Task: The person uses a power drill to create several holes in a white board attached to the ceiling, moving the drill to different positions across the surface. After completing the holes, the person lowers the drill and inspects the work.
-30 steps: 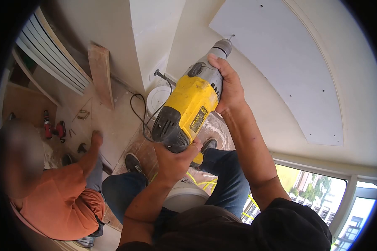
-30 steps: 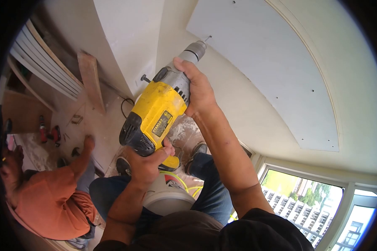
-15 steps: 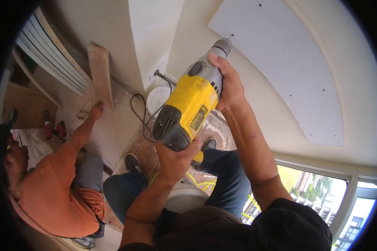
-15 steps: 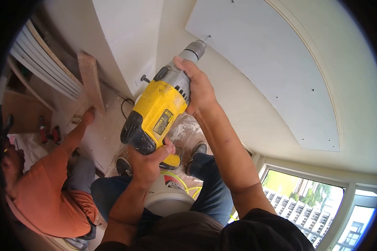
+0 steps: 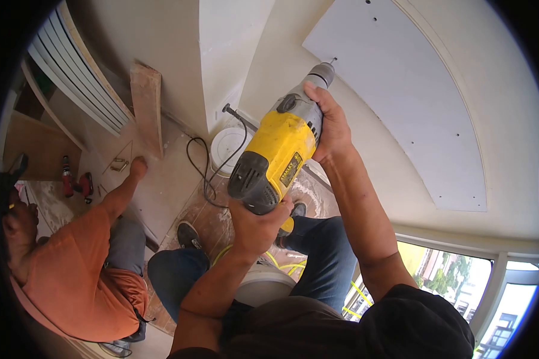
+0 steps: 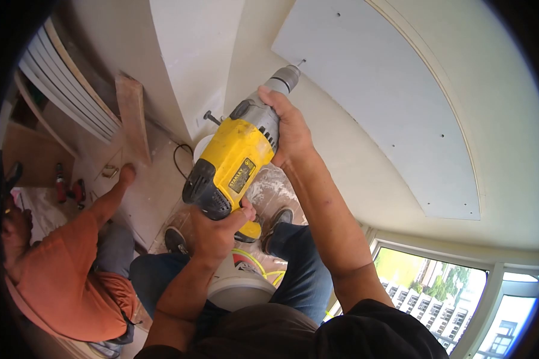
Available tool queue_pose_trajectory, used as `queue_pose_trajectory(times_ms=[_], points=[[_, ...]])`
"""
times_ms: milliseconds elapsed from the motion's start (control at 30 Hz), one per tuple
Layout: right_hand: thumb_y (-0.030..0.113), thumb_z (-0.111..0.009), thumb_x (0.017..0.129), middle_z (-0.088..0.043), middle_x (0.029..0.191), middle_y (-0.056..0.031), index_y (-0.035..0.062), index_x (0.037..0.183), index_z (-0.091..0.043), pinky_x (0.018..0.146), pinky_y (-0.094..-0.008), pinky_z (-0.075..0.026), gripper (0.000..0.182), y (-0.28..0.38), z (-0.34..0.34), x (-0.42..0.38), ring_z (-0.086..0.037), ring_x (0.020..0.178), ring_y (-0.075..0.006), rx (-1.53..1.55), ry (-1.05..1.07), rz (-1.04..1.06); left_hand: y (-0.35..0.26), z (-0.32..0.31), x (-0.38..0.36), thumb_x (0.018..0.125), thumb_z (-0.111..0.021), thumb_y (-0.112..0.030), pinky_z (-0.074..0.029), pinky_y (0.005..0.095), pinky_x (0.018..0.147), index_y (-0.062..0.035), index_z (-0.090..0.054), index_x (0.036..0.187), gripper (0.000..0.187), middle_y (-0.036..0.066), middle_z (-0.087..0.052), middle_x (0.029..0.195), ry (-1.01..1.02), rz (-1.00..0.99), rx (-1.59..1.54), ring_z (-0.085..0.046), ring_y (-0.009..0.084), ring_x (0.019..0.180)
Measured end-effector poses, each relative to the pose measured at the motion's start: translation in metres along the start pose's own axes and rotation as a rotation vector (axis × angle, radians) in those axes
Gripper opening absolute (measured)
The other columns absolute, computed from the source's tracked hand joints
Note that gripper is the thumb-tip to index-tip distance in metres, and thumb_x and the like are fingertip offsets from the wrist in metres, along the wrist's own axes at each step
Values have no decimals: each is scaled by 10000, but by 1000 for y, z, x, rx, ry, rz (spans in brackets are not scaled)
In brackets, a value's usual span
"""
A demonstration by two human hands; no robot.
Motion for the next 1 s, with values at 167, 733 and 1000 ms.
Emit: queue_pose_trajectory(times_ms=[167, 733, 1000], points=[[328, -755, 960, -727, 1010, -162, 25, 1176, -561, 811, -463, -633, 419, 0, 3, 1, -741, 884, -299, 27, 27, -26, 1, -2, -1, 823, -687, 108, -592, 317, 745, 59, -644, 1099, 283, 90, -688, 870, -8, -30, -2, -701, 169, 765], [324, -758, 960, -726, 995, -161, 29, 1181, -568, 791, -456, -634, 415, -1, 0, 1, -741, 862, -295, 25, 7, 15, -4, 0, 1, 808, -687, 103, -595, 325, 725, 63, -641, 1121, 319, 91, -691, 854, 4, -14, 13, -706, 179, 753], [342, -772, 944, -725, 995, -170, 16, 1204, -560, 808, -461, -635, 468, -2, 6, 3, -742, 872, -298, 12, 42, -8, 7, 2, 1, 824, -701, 109, -608, 319, 755, 66, -627, 1162, 348, 95, -697, 877, -7, -43, 40, -714, 176, 780]])
Point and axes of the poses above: each hand's wrist, its own x-axis towards the middle knuckle, its own z-axis out of the back of the hand, y = z × x, the point moved 2 cm from there along x, towards the middle knuckle
